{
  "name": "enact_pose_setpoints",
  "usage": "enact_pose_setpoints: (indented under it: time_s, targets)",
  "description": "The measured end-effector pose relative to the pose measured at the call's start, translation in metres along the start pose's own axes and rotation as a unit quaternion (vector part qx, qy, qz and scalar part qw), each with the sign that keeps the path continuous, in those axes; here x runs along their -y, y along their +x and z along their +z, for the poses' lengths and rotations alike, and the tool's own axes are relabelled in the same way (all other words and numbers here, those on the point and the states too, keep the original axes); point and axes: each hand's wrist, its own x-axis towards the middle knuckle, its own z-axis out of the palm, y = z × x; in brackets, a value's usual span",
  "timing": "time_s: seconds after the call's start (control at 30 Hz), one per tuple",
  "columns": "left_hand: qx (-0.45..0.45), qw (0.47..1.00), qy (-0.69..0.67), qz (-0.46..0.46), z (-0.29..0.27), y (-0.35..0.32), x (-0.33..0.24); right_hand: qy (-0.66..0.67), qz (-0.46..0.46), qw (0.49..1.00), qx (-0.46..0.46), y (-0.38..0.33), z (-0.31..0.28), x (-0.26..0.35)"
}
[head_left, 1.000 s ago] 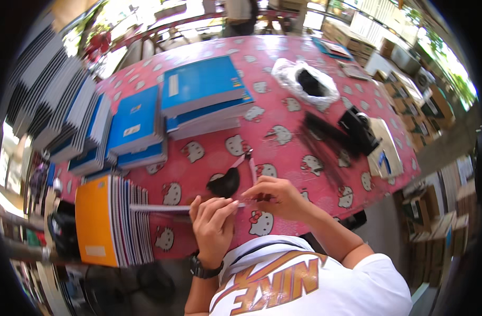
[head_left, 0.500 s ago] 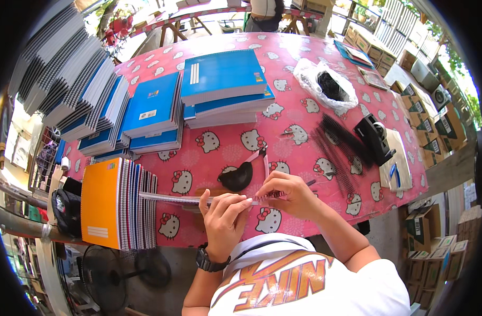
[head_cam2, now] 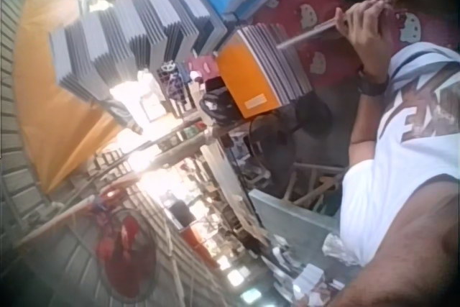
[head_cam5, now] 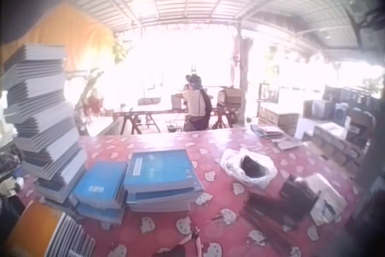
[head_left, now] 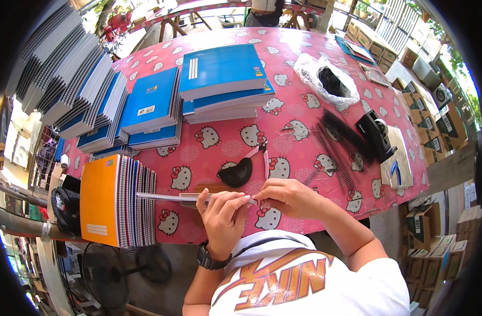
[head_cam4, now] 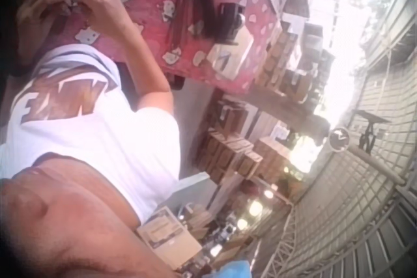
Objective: The person binds notebooks by manually threading spiral coils into pre-punched holes of covers and paper stacks, then using a small hand tool to crimp the ends of the coil. They handle and stack several notebooks of various colors, including red, yellow, and brown.
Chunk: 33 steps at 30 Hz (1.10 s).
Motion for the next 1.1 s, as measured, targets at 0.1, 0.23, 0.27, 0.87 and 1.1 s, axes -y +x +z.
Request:
enact_pose_setpoints:
  time_s: [0.1, 0.23, 0.27, 0.87, 1.1]
  targets:
    - [0.009, 1.0, 0.003, -0.006, -0.001, 0.004, -0.001, -0.043, 0.02, 0.999, 0.008, -0.002, -0.001, 0.003]
    - [0.057, 0.998, 0.005, -0.008, -0.006, 0.009, -0.005, -0.058, 0.034, 0.997, -0.043, 0.001, -0.002, 0.015]
    - [0.082, 0.997, 0.006, -0.005, -0.007, 0.008, -0.006, 0.006, 0.053, 0.999, -0.012, -0.003, 0.0, 0.014]
    - [0.127, 0.991, 0.051, 0.012, -0.01, 0.011, -0.01, -0.225, 0.094, 0.97, -0.01, 0.043, 0.043, -0.131]
    - [0.145, 0.987, 0.065, 0.017, -0.005, 0.015, -0.003, -0.429, 0.273, 0.851, -0.135, -0.016, -0.008, -0.135]
